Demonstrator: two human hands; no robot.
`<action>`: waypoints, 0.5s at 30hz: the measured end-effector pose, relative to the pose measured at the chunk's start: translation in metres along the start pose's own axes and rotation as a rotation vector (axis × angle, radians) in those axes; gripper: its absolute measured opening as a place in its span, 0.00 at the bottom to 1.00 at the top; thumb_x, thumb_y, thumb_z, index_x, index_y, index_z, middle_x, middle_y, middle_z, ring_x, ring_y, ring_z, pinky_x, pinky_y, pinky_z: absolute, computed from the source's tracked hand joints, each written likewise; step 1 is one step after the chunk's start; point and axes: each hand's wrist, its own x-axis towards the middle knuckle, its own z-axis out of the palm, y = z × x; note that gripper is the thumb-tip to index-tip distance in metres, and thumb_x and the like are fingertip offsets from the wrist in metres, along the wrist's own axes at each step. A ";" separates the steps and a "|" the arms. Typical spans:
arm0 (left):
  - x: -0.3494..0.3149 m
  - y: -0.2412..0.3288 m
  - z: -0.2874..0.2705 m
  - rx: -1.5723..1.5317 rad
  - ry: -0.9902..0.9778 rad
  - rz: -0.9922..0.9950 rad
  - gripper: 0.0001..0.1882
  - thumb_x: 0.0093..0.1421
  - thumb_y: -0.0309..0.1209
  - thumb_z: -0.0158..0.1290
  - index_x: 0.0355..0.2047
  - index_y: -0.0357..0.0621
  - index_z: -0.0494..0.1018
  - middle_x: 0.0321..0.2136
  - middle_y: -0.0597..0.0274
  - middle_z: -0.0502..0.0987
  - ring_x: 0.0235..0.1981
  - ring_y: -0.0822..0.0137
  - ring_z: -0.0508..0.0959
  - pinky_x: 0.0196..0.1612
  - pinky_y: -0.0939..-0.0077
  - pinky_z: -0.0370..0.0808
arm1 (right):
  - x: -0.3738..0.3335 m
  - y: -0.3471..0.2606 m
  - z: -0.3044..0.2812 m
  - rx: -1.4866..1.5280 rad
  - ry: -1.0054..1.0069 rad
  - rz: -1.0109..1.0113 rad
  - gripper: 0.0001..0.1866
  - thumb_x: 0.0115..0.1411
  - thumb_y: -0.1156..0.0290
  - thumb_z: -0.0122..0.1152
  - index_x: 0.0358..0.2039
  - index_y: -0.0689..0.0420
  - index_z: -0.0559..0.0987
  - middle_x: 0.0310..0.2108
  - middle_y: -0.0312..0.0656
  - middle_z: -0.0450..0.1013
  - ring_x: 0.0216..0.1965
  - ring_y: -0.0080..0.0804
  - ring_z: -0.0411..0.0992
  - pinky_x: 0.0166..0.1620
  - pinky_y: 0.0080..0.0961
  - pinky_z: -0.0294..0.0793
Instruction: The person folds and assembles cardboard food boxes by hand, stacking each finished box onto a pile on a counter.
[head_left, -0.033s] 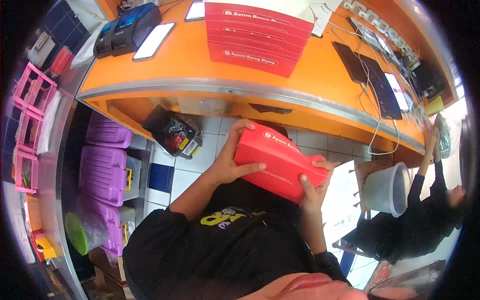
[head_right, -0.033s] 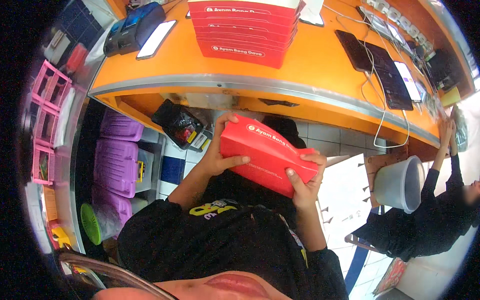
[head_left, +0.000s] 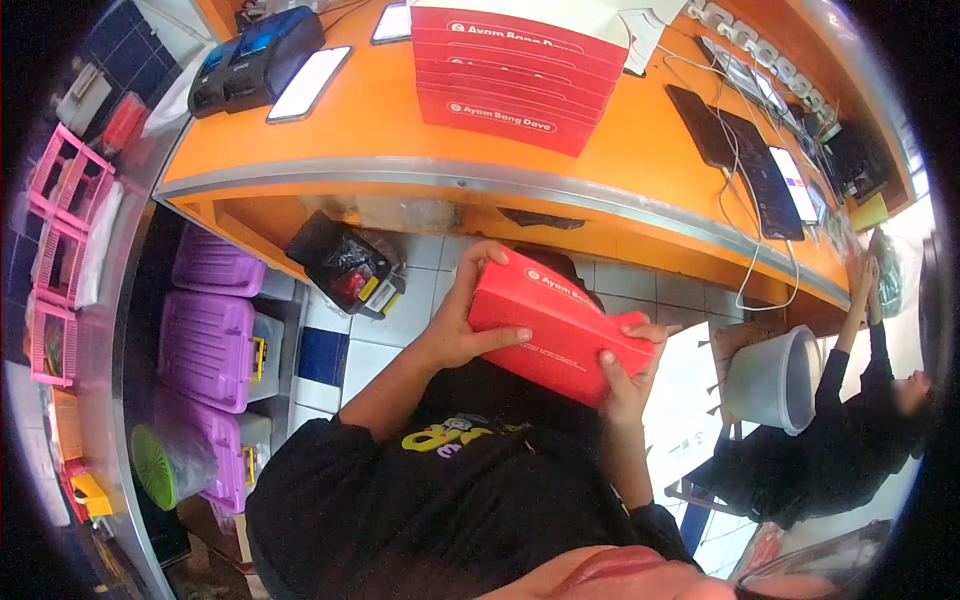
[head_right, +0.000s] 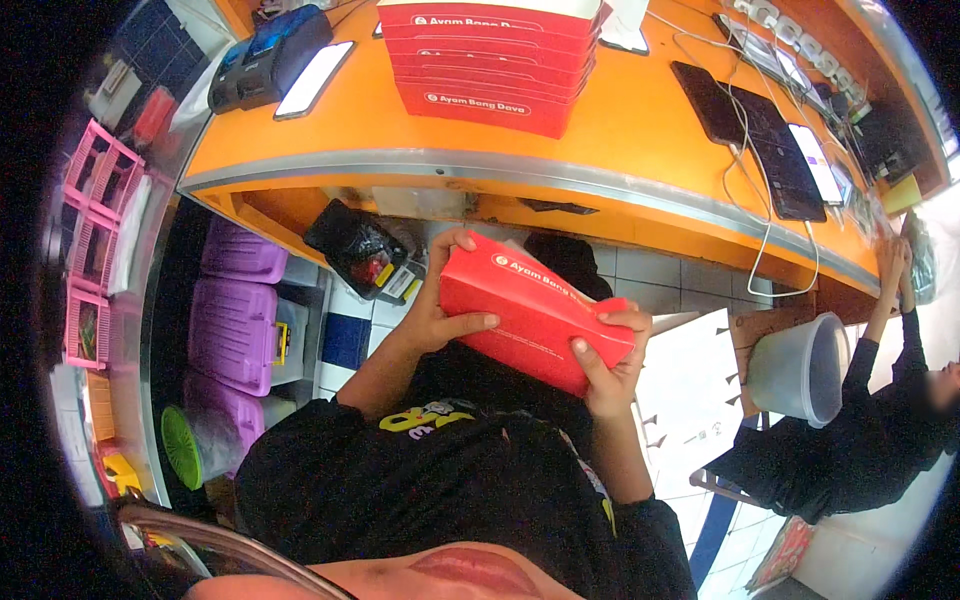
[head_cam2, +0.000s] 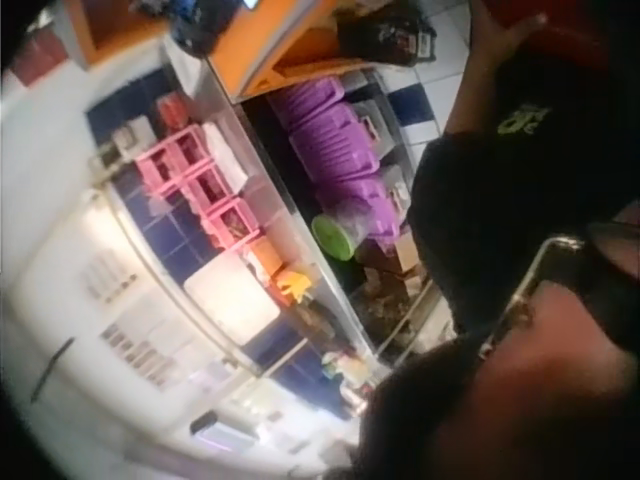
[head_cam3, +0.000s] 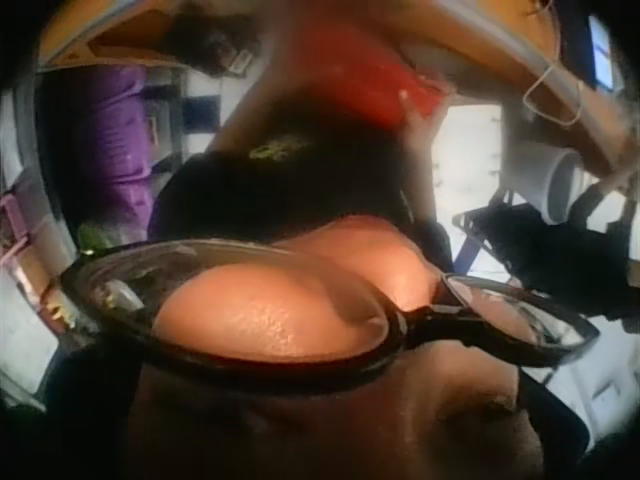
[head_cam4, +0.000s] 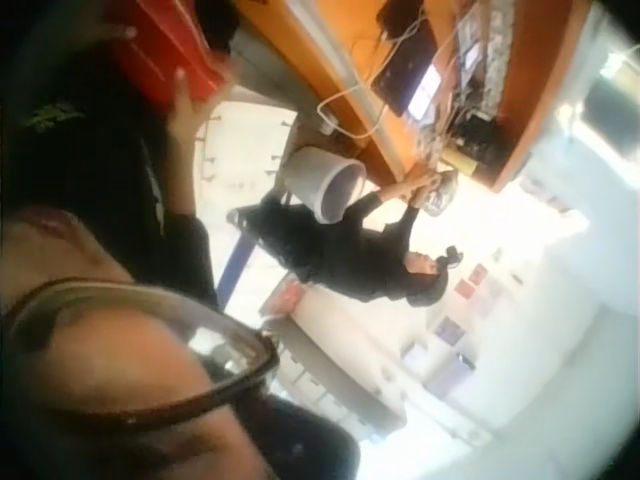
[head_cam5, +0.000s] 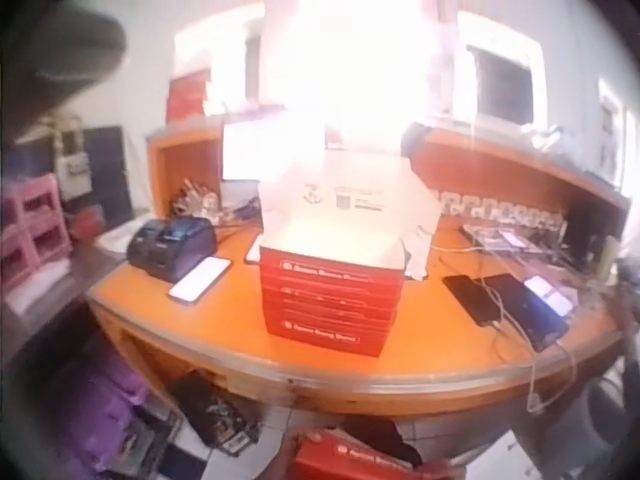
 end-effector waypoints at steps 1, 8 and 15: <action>-0.001 0.001 -0.001 0.003 0.001 0.004 0.42 0.46 0.28 0.67 0.55 0.53 0.52 0.49 0.58 0.61 0.54 0.63 0.64 0.56 0.65 0.62 | -0.001 0.001 0.001 0.057 -0.009 0.021 0.20 0.50 0.74 0.67 0.39 0.55 0.66 0.39 0.44 0.64 0.42 0.32 0.62 0.50 0.30 0.60; -0.010 0.026 0.001 -0.204 -0.079 -0.087 0.36 0.51 0.27 0.60 0.53 0.51 0.48 0.46 0.58 0.56 0.53 0.65 0.59 0.57 0.66 0.57 | 0.000 -0.020 0.005 0.131 -0.106 0.020 0.18 0.50 0.75 0.66 0.37 0.54 0.66 0.36 0.43 0.63 0.39 0.31 0.62 0.47 0.29 0.60; -0.014 0.033 -0.006 -0.190 -0.123 0.119 0.31 0.46 0.35 0.58 0.44 0.51 0.50 0.41 0.58 0.55 0.46 0.64 0.60 0.55 0.66 0.55 | 0.005 -0.044 0.007 0.009 -0.246 -0.110 0.20 0.45 0.72 0.71 0.35 0.52 0.68 0.37 0.44 0.61 0.39 0.31 0.61 0.45 0.29 0.61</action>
